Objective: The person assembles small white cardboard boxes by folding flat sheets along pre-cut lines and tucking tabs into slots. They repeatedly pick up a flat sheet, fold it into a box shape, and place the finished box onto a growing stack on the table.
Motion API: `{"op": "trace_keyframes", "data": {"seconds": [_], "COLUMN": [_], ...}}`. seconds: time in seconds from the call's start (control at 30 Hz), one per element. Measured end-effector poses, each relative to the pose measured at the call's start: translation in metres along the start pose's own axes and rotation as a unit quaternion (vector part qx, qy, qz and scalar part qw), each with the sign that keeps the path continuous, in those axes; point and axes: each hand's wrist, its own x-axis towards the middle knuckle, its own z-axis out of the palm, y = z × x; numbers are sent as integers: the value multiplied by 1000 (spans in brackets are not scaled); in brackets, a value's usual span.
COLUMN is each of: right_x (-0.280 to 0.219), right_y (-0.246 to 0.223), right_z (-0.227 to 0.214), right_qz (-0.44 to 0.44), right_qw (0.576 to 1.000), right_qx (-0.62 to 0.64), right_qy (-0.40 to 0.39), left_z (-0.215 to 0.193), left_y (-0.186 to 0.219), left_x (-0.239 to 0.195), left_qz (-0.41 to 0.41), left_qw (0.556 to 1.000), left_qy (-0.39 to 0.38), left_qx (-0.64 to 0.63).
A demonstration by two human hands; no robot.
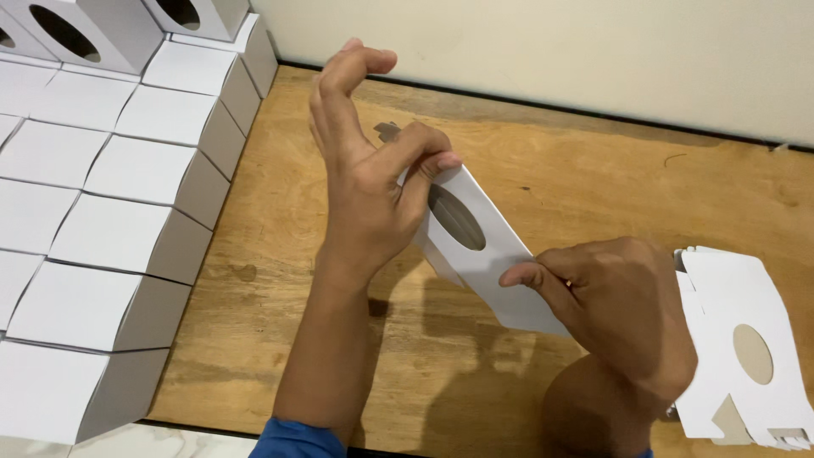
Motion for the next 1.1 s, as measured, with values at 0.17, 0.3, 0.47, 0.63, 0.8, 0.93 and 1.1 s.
{"op": "trace_keyframes", "data": {"seconds": [0.17,0.3,0.47,0.63,0.8,0.93,1.1], "right_x": [7,8,21,25,29,33,30], "right_y": [-1,5,-12,-4,12,-7,-5], "right_z": [-5,-6,1,12,24,20,28], "right_qz": [49,80,95,106,3,50,95], "right_qw": [995,968,928,903,957,925,887], "right_qx": [39,133,161,216,196,302,368], "right_qy": [81,196,322,355,213,226,263], "left_z": [12,7,13,5,0,-6,-13], "left_y": [-7,-9,-11,8,17,9,1], "left_x": [-15,-19,-12,-3,0,-3,-6], "left_qz": [-89,-113,-227,-293,-303,-266,-234], "left_qw": [992,972,934,869,838,860,921], "left_qy": [70,205,86,-3,-94,-93,-75], "left_qx": [-50,-36,-263,-399,-443,-426,-302]}}
